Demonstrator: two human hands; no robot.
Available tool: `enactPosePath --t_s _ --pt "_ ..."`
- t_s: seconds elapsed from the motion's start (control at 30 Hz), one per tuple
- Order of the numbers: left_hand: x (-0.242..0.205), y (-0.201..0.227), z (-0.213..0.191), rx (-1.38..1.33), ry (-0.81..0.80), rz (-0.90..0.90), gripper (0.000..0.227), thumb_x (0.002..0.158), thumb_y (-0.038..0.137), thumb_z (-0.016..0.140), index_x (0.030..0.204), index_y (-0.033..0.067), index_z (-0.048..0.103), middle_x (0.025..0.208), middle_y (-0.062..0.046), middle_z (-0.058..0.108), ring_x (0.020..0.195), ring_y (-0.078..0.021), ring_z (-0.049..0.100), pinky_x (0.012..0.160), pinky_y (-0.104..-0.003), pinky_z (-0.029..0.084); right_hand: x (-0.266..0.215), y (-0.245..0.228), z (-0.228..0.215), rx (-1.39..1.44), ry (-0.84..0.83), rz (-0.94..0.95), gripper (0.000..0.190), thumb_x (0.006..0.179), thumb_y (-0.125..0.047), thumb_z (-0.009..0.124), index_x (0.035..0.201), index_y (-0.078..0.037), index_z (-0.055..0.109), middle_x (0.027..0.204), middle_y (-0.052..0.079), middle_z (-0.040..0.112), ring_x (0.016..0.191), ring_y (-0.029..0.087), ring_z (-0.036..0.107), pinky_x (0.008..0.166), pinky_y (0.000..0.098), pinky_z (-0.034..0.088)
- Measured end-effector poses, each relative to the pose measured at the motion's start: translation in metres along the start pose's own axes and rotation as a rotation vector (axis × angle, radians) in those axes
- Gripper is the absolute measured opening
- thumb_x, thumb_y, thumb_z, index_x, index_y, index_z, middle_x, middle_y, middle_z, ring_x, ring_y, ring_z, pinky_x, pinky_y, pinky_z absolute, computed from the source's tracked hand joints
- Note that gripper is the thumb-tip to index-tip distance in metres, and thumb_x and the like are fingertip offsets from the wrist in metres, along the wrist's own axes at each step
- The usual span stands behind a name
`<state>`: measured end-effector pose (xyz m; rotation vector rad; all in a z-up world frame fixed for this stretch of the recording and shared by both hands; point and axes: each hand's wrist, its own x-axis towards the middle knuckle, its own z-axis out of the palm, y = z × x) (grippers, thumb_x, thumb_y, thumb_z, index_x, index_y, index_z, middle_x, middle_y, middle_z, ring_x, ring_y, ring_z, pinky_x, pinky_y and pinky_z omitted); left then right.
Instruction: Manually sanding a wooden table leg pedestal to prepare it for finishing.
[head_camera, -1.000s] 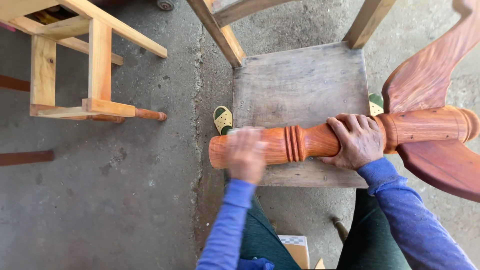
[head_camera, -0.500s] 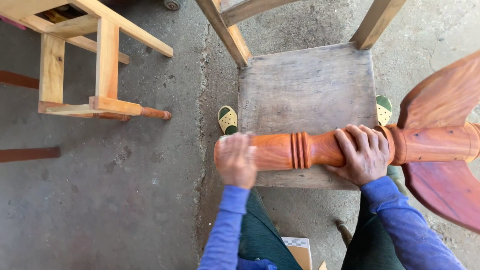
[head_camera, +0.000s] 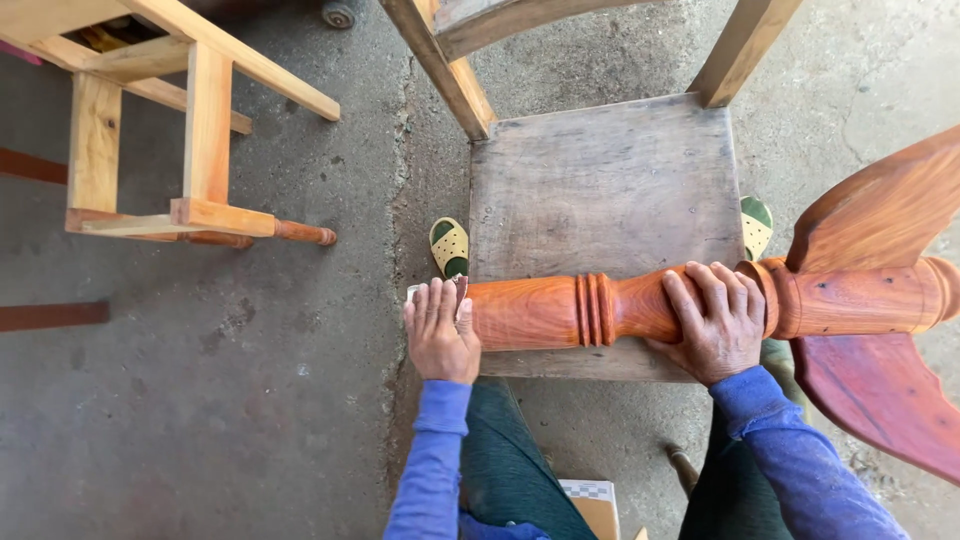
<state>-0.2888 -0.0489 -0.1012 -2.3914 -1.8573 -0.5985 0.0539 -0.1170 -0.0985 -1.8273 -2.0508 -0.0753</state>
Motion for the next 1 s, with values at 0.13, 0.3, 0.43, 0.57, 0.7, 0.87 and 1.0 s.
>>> enactPosePath --t_s 0.13,0.3,0.43,0.57,0.7,0.87,1.0 --pt "0.011 0.08 0.003 0.109 0.116 -0.034 0.036 0.094 0.029 0.068 0.122 0.0047 0.07 0.131 -0.016 0.068 0.128 -0.0348 0.061 0.116 -0.056 0.039 0.0 -0.003 0.002 0.019 0.027 -0.012 0.085 0.062 -0.049 0.088 0.136 -0.016 0.064 0.139 0.012 0.058 0.133 0.038 0.052 0.115 0.0559 0.036" --pt "0.007 0.122 0.024 -0.254 0.061 0.278 0.04 0.104 0.033 0.065 0.13 0.004 0.067 0.132 -0.016 0.065 0.132 -0.0341 0.057 0.121 -0.054 0.038 0.001 -0.004 -0.003 0.009 -0.016 0.002 0.086 0.063 -0.049 0.088 0.138 -0.015 0.063 0.14 0.011 0.057 0.134 0.037 0.051 0.117 0.0551 0.036" --pt "0.0 0.018 -0.003 -0.083 -0.037 0.092 0.031 0.107 0.031 0.061 0.126 0.0077 0.068 0.128 -0.013 0.068 0.127 -0.0312 0.062 0.119 -0.051 0.04 -0.011 -0.001 0.005 -0.01 0.01 0.002 0.085 0.065 -0.048 0.088 0.138 -0.015 0.063 0.141 0.012 0.057 0.135 0.038 0.051 0.117 0.0549 0.035" --pt "0.011 0.061 -0.015 0.033 0.113 0.03 0.036 0.102 0.033 0.059 0.122 0.0049 0.067 0.124 -0.015 0.067 0.122 -0.0332 0.062 0.115 -0.053 0.04 -0.017 -0.002 0.009 0.002 0.066 -0.008 0.082 0.069 -0.048 0.088 0.139 -0.015 0.062 0.141 0.014 0.057 0.136 0.039 0.05 0.119 0.056 0.035" --pt "0.016 0.143 -0.018 -0.228 0.077 0.108 0.039 0.098 0.033 0.064 0.118 0.0004 0.067 0.116 -0.016 0.067 0.118 -0.0327 0.063 0.117 -0.056 0.039 -0.015 -0.003 0.005 0.013 0.039 -0.004 0.085 0.067 -0.047 0.088 0.14 -0.014 0.062 0.142 0.013 0.056 0.138 0.038 0.05 0.12 0.056 0.034" --pt "-0.002 0.029 -0.012 -0.001 0.122 0.168 0.033 0.102 0.028 0.062 0.126 0.0075 0.07 0.129 -0.015 0.067 0.126 -0.032 0.061 0.119 -0.051 0.037 -0.004 -0.003 -0.002 0.017 -0.027 0.022 0.09 0.059 -0.046 0.088 0.14 -0.015 0.062 0.141 0.011 0.056 0.136 0.038 0.05 0.119 0.0553 0.035" --pt "-0.016 0.007 0.016 0.208 0.11 -0.116 0.038 0.102 0.03 0.058 0.13 0.0066 0.068 0.143 -0.018 0.063 0.138 -0.0362 0.055 0.121 -0.051 0.032 -0.005 -0.005 0.001 0.008 -0.007 0.021 0.09 0.059 -0.047 0.089 0.138 -0.015 0.062 0.14 0.013 0.056 0.135 0.039 0.051 0.117 0.0561 0.035"
